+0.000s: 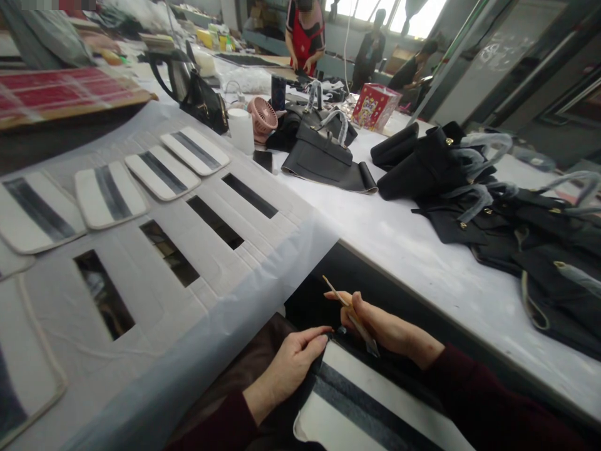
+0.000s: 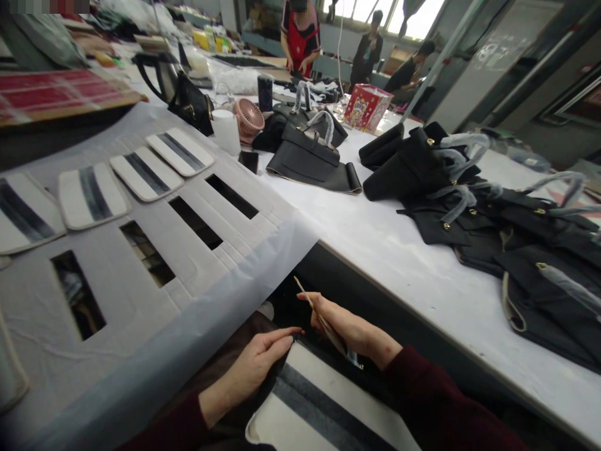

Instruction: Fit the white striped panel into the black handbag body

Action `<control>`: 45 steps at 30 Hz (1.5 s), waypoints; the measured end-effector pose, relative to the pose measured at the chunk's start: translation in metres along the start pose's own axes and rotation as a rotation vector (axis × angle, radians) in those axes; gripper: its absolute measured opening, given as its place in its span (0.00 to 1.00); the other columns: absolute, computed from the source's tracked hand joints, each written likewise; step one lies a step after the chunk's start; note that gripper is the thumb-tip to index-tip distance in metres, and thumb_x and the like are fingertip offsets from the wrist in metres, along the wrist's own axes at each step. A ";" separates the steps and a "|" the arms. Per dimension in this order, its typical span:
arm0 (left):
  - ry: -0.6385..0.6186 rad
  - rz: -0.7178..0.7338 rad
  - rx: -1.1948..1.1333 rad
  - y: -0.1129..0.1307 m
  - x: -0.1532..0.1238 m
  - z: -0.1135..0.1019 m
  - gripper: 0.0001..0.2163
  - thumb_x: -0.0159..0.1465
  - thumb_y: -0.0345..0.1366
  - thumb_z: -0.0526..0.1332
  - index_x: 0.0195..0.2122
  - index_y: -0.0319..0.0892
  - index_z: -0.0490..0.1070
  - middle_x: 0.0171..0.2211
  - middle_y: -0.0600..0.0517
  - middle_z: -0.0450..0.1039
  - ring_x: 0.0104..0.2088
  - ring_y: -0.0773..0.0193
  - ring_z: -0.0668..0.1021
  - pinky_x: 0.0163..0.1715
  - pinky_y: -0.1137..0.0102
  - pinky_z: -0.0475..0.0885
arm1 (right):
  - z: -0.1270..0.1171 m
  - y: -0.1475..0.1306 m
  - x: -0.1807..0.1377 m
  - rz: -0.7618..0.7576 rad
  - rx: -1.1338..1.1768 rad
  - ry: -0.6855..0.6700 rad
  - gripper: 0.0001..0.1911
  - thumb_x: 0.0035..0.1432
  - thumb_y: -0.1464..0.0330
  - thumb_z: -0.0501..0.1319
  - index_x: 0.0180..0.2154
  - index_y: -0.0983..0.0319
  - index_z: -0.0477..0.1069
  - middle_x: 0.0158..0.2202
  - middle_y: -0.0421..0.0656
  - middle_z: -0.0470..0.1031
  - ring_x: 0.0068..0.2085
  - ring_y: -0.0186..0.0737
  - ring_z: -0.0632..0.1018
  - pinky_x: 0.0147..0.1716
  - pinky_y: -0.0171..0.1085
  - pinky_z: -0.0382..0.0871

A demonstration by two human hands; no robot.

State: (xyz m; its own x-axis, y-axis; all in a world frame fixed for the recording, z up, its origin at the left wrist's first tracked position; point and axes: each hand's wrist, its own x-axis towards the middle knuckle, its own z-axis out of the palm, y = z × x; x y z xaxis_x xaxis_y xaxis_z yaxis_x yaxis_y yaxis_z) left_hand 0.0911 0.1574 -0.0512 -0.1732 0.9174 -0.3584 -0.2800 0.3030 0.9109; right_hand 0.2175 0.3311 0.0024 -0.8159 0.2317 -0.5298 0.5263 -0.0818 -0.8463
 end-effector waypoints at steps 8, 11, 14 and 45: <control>-0.125 -0.054 -0.116 0.013 0.007 -0.002 0.17 0.66 0.44 0.59 0.46 0.36 0.79 0.35 0.46 0.79 0.37 0.58 0.77 0.39 0.66 0.68 | 0.007 0.007 0.007 0.021 0.095 0.059 0.35 0.49 0.54 0.69 0.54 0.64 0.66 0.27 0.35 0.62 0.29 0.32 0.62 0.30 0.34 0.55; -0.139 -0.051 -0.108 0.017 0.007 -0.003 0.15 0.65 0.40 0.59 0.46 0.36 0.79 0.34 0.46 0.79 0.35 0.60 0.76 0.39 0.67 0.66 | 0.013 0.012 0.011 0.004 0.016 0.022 0.23 0.51 0.59 0.68 0.47 0.64 0.71 0.30 0.37 0.65 0.31 0.33 0.64 0.32 0.34 0.57; -0.146 -0.046 -0.092 0.020 0.005 -0.003 0.15 0.65 0.37 0.59 0.46 0.36 0.79 0.33 0.47 0.78 0.35 0.61 0.75 0.38 0.68 0.65 | 0.015 0.013 0.010 -0.023 0.011 -0.029 0.19 0.53 0.61 0.66 0.45 0.63 0.71 0.32 0.38 0.67 0.33 0.34 0.65 0.33 0.34 0.58; -0.078 -0.016 0.146 0.017 0.018 0.004 0.17 0.63 0.39 0.60 0.50 0.39 0.77 0.41 0.46 0.81 0.38 0.59 0.77 0.38 0.69 0.67 | 0.012 0.022 -0.034 -0.158 -0.332 0.085 0.17 0.59 0.70 0.60 0.51 0.59 0.68 0.44 0.41 0.74 0.43 0.41 0.75 0.42 0.37 0.67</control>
State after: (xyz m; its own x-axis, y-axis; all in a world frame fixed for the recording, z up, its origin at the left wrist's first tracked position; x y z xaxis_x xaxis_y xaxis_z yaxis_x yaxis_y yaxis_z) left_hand 0.0868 0.1799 -0.0408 -0.0944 0.9277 -0.3612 -0.1411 0.3466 0.9273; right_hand 0.2544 0.3095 0.0011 -0.8780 0.2968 -0.3754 0.4555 0.2773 -0.8460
